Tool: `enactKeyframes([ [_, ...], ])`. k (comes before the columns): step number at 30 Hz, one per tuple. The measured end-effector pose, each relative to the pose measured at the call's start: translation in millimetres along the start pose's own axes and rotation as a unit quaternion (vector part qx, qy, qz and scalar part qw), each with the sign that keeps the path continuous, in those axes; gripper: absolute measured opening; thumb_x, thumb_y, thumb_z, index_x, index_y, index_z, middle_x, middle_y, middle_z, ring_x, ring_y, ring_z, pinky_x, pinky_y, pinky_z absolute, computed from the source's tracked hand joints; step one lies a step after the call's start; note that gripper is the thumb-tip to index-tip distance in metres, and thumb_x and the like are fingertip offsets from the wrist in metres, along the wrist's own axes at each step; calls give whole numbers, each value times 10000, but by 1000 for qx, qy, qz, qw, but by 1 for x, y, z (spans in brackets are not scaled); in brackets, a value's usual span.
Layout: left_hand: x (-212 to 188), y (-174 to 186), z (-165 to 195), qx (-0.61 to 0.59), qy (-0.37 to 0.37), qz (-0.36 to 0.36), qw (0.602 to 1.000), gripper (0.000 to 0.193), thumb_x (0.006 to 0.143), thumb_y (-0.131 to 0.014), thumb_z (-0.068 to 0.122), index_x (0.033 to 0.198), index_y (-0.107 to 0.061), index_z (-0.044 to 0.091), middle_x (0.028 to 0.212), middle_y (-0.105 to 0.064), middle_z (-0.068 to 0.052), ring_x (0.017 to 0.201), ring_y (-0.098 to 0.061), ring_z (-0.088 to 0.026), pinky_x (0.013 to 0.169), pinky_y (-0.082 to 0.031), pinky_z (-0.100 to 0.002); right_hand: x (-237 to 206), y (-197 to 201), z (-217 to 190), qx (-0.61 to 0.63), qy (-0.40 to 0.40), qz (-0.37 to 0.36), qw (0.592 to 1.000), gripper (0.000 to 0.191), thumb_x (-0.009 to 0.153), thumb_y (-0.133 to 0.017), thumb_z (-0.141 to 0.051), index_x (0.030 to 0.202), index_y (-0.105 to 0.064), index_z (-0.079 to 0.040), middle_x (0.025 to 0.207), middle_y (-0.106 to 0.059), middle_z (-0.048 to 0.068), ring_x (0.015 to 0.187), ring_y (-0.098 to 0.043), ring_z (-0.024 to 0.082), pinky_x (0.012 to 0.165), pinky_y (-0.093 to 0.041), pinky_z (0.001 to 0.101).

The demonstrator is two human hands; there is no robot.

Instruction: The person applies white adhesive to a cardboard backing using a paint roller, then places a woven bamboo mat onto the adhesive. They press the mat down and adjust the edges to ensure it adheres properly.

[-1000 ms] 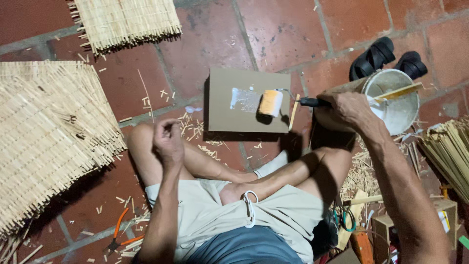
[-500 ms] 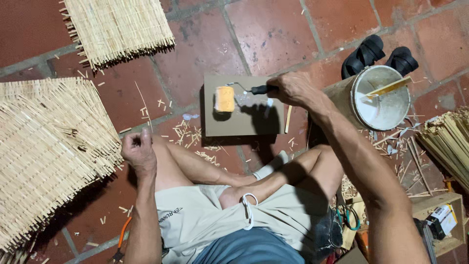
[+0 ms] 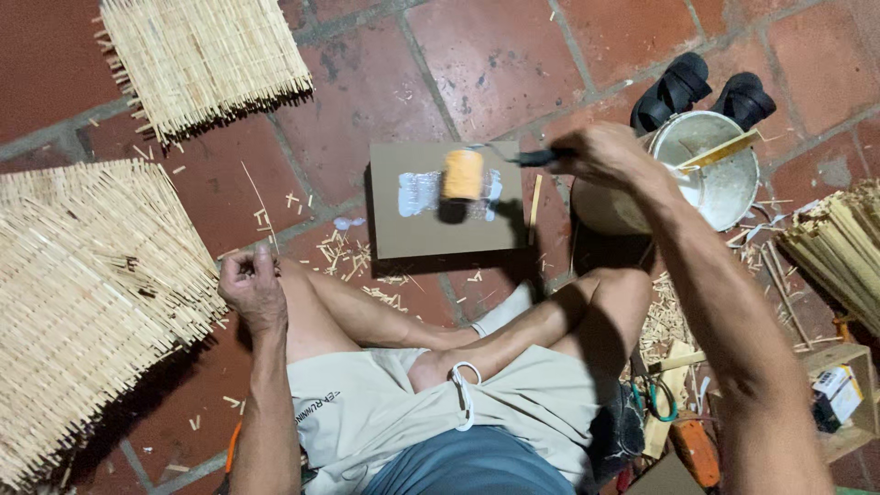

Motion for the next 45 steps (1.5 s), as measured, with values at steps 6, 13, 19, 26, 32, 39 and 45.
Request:
enactKeyframes([
  [6,1,7,-1,-24,15,38,999,237,1005,-730,58,873,-533,51,789,-585,-12,676,-587,-85,625,-519,-240,83,-10,-90,8,73,-16,997,306,908,-737,-411,1141,-783,-218,1008,-767,101,950,-711,342,799,-551,479],
  [13,7,15,-12,-88,49,62,993,252,996,-715,69,848,-511,60,763,-601,-29,640,-621,-98,571,-557,-249,37,9,15,-99,-40,-61,992,360,868,-738,-508,1168,-774,-313,1037,-769,64,967,-728,316,808,-578,451],
  [19,18,-31,1,19,93,-19,995,187,1000,-700,166,877,-610,57,779,-646,-38,662,-619,-117,577,-540,-263,2,33,66,-86,-104,-66,989,384,866,-759,-462,1216,-777,-302,1038,-781,81,926,-736,328,766,-576,457],
  [26,-34,-146,27,221,45,-215,950,162,952,-687,205,1052,-716,81,881,-723,-124,822,-681,-245,782,-541,-400,86,16,-75,40,26,-40,998,372,872,-744,-413,1189,-758,-221,1020,-754,99,880,-715,332,740,-557,477],
  [32,-99,-164,52,299,-240,-241,891,307,831,-743,137,1112,-713,17,1218,-702,-151,1126,-614,-362,969,-494,-480,104,15,-100,26,75,-4,997,344,823,-811,-383,1087,-792,-162,976,-755,141,931,-698,356,812,-545,486],
  [39,-104,-169,40,348,-228,-265,870,405,808,-748,148,1183,-687,9,1270,-690,-148,1145,-595,-382,979,-460,-520,31,28,29,-63,-45,-54,996,313,851,-762,-441,1113,-799,-273,984,-780,55,915,-725,303,744,-576,454],
  [45,-102,-175,36,374,-190,-318,850,318,829,-727,160,1111,-681,20,1253,-668,-156,1104,-585,-401,952,-451,-546,22,30,47,-69,-71,-69,993,372,858,-753,-475,1181,-791,-293,986,-783,58,898,-730,308,751,-572,456],
])
Point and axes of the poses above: each hand's wrist, its own x-axis towards the middle knuckle, its own y-axis out of the back of the hand, z = x × y, the point moved 9 cm from there along x, towards the middle knuckle
